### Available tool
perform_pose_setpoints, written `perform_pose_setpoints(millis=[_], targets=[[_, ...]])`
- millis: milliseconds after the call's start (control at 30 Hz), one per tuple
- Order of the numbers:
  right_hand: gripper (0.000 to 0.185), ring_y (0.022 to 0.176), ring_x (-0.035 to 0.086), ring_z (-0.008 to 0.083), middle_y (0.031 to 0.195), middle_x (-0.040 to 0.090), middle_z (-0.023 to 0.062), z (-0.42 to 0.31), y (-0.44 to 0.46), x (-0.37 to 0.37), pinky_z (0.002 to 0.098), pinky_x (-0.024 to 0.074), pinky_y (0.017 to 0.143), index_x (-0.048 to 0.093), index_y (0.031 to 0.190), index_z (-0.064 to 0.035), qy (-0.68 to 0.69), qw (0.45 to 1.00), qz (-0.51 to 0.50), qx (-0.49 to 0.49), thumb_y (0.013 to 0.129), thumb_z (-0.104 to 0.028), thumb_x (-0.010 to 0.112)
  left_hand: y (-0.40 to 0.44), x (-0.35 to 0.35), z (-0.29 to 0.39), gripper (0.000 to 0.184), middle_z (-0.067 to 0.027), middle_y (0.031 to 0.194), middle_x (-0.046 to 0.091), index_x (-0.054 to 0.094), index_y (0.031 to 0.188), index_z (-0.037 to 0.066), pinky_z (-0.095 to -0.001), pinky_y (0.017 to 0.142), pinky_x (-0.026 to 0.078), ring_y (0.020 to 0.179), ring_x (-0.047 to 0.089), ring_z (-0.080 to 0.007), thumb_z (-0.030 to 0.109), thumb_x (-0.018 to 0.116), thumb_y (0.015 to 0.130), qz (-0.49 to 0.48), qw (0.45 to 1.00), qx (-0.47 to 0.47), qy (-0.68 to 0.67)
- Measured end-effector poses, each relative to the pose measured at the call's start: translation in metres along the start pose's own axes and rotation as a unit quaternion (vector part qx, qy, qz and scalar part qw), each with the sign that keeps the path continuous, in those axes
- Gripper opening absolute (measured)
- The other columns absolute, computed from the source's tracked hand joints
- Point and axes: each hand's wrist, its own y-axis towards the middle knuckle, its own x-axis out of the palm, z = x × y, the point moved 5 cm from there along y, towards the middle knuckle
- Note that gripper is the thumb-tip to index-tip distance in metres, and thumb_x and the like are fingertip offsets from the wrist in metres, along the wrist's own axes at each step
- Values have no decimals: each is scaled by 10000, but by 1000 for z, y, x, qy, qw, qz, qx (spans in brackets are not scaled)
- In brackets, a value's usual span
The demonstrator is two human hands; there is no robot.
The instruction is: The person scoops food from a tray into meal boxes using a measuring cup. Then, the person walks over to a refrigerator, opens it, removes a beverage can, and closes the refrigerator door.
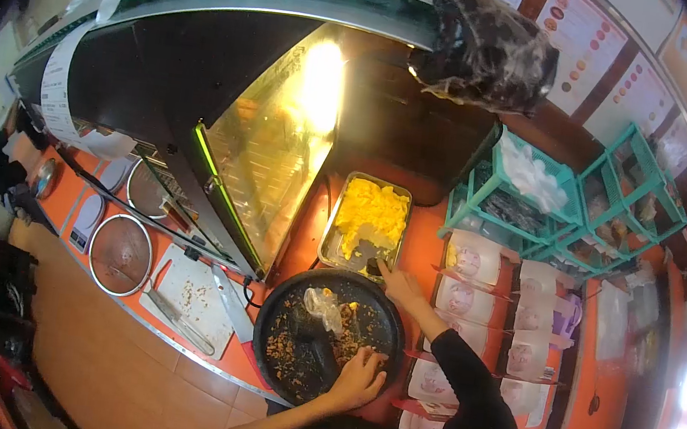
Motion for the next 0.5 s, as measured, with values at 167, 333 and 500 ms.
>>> perform_pose_setpoints(millis=[167, 333, 500], targets=[[577, 728, 648, 389, 915, 654, 220, -3, -4, -2, 484, 502, 626, 413, 1365, -107, -2, 999, 25, -46, 805, -155, 541, -5, 5, -2, 357, -248, 1113, 462, 516, 1184, 29, -486, 883, 435, 1024, 516, -430, 206, 551, 874, -9, 1000, 4, 12], [466, 696, 636, 402, 912, 658, 201, 5, 4, -11, 491, 488, 638, 469, 1314, -112, 41, 997, -56, -44, 866, -226, 529, -6, 7, -5, 368, -248, 1134, 435, 488, 1230, 50, -483, 854, 443, 968, 531, -435, 196, 552, 898, -35, 999, 6, 16], [364, 665, 636, 367, 801, 656, 190, 33, 40, 14, 474, 469, 612, 558, 1173, -36, 171, 983, -6, -61, 924, -295, 506, -7, 10, -10, 371, -245, 1126, 440, 483, 1228, 49, -478, 845, 446, 955, 532, -430, 197, 554, 895, -34, 999, 8, 19]])
